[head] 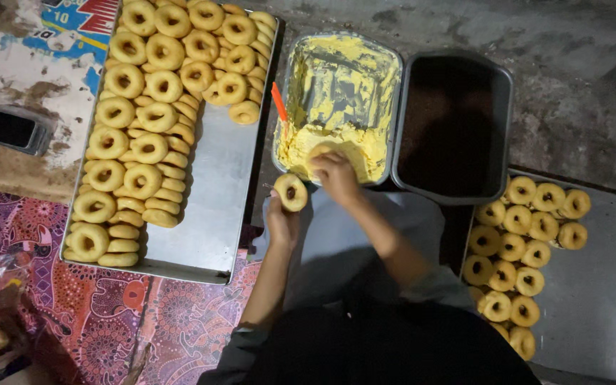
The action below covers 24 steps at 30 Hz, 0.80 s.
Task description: The person repeatedly picks plain donuts from a tray, splits them open, fills the center with a yellow cream using their fingers, and then places the filled donuts into a tray of dark crumbs. The finished donuts are arranged on a separate tray.
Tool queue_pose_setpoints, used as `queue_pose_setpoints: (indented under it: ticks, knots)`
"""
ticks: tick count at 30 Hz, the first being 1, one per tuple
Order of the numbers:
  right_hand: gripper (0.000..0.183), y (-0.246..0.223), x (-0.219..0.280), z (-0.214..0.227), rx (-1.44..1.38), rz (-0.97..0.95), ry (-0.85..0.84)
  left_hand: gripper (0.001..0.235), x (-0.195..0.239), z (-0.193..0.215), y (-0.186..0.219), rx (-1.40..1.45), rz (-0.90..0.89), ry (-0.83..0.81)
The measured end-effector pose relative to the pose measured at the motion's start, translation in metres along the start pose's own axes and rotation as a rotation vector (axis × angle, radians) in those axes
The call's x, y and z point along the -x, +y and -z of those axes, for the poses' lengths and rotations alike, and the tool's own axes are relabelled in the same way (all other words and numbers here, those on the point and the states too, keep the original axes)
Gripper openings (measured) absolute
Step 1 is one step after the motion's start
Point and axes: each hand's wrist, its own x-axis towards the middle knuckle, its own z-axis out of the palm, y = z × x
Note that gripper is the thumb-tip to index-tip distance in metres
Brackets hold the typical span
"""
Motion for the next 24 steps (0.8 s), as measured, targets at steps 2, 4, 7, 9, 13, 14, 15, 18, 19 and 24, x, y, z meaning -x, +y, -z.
queue_pose_setpoints:
  ticks: [2,4,7,9,13,14,15,18,19,24]
  knots:
    - [0.029,0.006,-0.001,0.003,0.020,-0.055,-0.048,0.047,0.006,0.001,-0.001,0.019,0.030,-0.001]
    - [0.029,-0.001,0.001,0.000,-0.077,-0.228,-0.100,0.047,0.006,-0.002,0.001,0.031,0.029,-0.009]
    - [0.030,-0.034,0.026,-0.009,-0.225,-0.154,-0.147,0.046,0.014,-0.005,0.000,0.051,0.020,-0.051]
    - [0.030,-0.048,0.026,-0.010,-0.239,-0.051,-0.105,0.045,0.018,-0.008,0.000,0.088,0.023,-0.121]
    - [0.031,-0.056,0.013,0.002,-0.135,-0.097,0.019,0.042,0.023,-0.015,-0.004,0.081,0.029,-0.070]
    - [0.031,-0.057,0.012,0.007,-0.119,-0.140,0.034,0.042,0.026,-0.017,-0.006,0.109,0.031,-0.087]
    - [0.031,-0.058,0.013,0.012,-0.156,-0.034,-0.006,0.041,0.028,-0.018,-0.007,0.138,0.031,-0.102]
    - [0.031,-0.060,0.026,0.032,-0.217,0.173,-0.096,0.040,0.036,-0.020,-0.002,0.157,0.013,-0.215]
    - [0.031,-0.058,0.026,0.039,-0.206,0.176,-0.102,0.041,0.036,-0.023,0.000,0.145,0.018,-0.193]
    - [0.029,-0.043,0.029,0.078,-0.066,0.035,0.018,0.043,0.042,-0.047,-0.015,0.122,0.056,-0.127]
